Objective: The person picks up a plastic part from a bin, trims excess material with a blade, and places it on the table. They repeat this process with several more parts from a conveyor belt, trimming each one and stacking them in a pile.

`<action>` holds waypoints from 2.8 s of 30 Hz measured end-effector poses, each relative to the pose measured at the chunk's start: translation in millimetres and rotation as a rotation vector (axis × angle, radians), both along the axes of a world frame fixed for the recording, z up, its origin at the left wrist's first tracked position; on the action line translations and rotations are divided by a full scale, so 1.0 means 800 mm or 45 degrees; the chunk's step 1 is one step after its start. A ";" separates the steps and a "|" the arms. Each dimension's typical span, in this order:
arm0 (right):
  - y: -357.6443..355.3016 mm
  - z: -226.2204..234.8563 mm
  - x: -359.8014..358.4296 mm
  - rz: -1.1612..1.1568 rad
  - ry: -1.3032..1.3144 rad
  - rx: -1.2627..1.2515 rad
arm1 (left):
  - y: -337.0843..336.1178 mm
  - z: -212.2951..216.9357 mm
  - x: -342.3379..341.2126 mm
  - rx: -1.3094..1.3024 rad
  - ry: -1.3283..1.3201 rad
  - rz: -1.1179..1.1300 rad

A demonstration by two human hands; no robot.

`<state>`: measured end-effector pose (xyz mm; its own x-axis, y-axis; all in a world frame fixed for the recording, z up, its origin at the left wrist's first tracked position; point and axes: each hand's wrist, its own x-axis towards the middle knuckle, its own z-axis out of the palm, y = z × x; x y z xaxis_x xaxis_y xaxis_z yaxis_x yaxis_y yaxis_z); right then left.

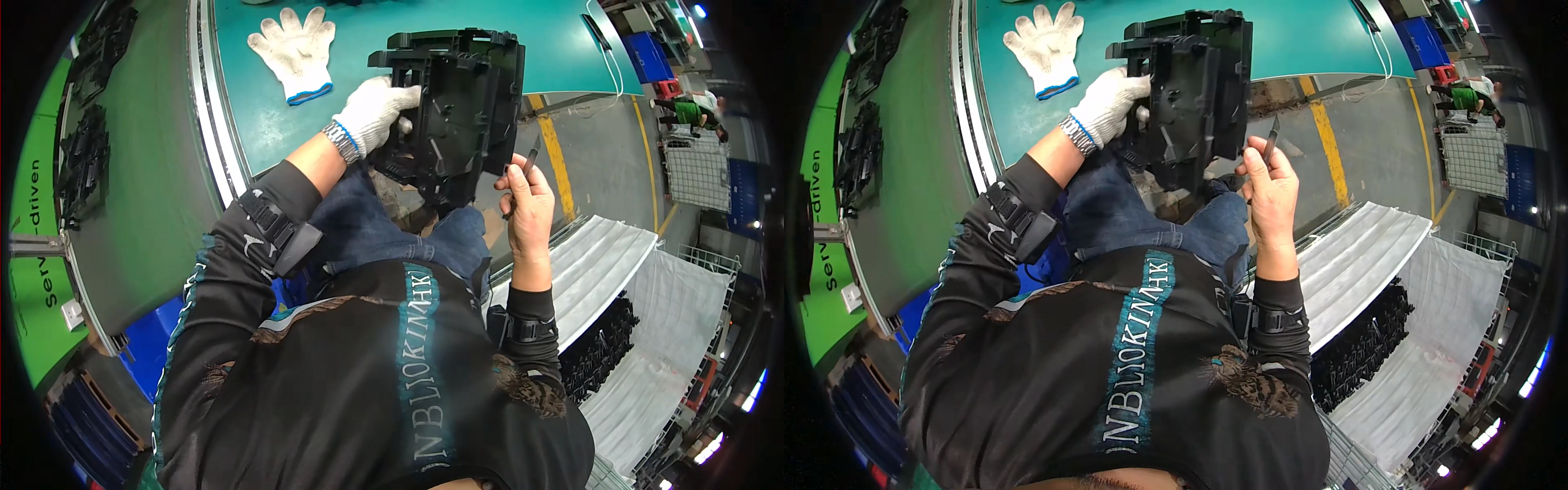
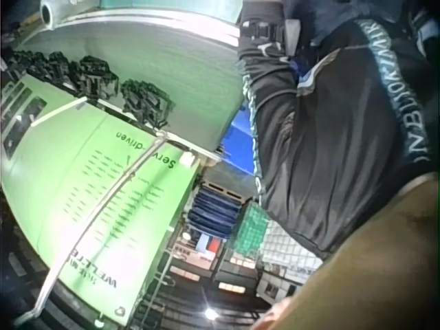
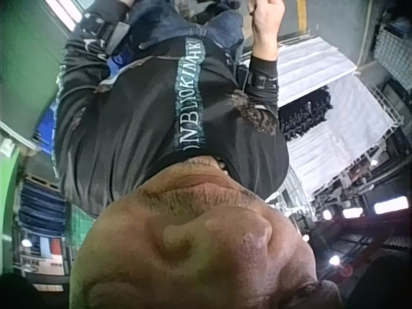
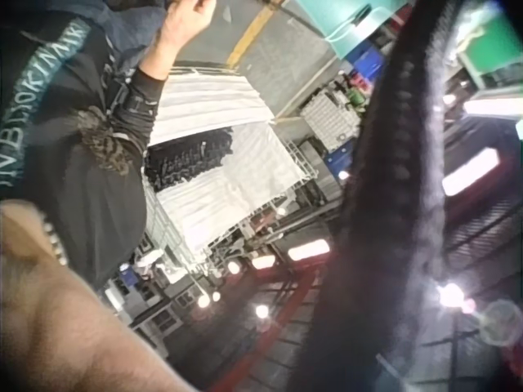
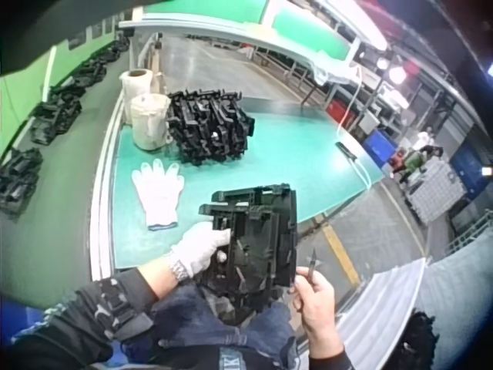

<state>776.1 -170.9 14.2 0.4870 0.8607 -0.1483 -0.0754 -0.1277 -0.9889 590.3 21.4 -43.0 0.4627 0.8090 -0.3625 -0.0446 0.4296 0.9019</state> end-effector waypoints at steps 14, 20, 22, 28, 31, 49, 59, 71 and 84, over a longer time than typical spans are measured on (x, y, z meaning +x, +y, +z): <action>-0.007 0.000 0.000 -0.061 0.067 0.056 | -0.020 0.041 -0.021 -0.408 -0.924 -0.376; -0.012 0.002 0.005 -0.041 0.005 -0.041 | -0.021 0.068 -0.038 -0.630 -1.135 -0.359; -0.012 0.003 0.005 -0.039 0.009 -0.067 | -0.016 0.061 -0.036 -0.672 -1.268 -0.414; -0.007 0.004 0.004 -0.022 0.005 -0.043 | -0.014 0.046 -0.034 -0.706 -1.323 -0.436; -0.006 0.004 0.004 -0.032 -0.002 -0.041 | -0.013 0.046 -0.033 -0.718 -1.370 -0.502; 0.122 -0.013 0.066 0.093 -0.381 -0.007 | -0.014 0.037 -0.039 -0.755 -1.131 -0.366; 0.314 -0.042 -0.006 1.013 -0.751 -0.463 | -0.037 -0.026 -0.084 -0.755 -1.246 -0.283; 0.264 -0.075 0.020 0.567 -0.298 -0.082 | -0.007 -0.021 -0.033 -0.521 -1.077 -0.551; -0.022 0.043 -0.020 0.385 -0.222 0.517 | -0.066 0.061 0.054 0.144 0.384 -0.201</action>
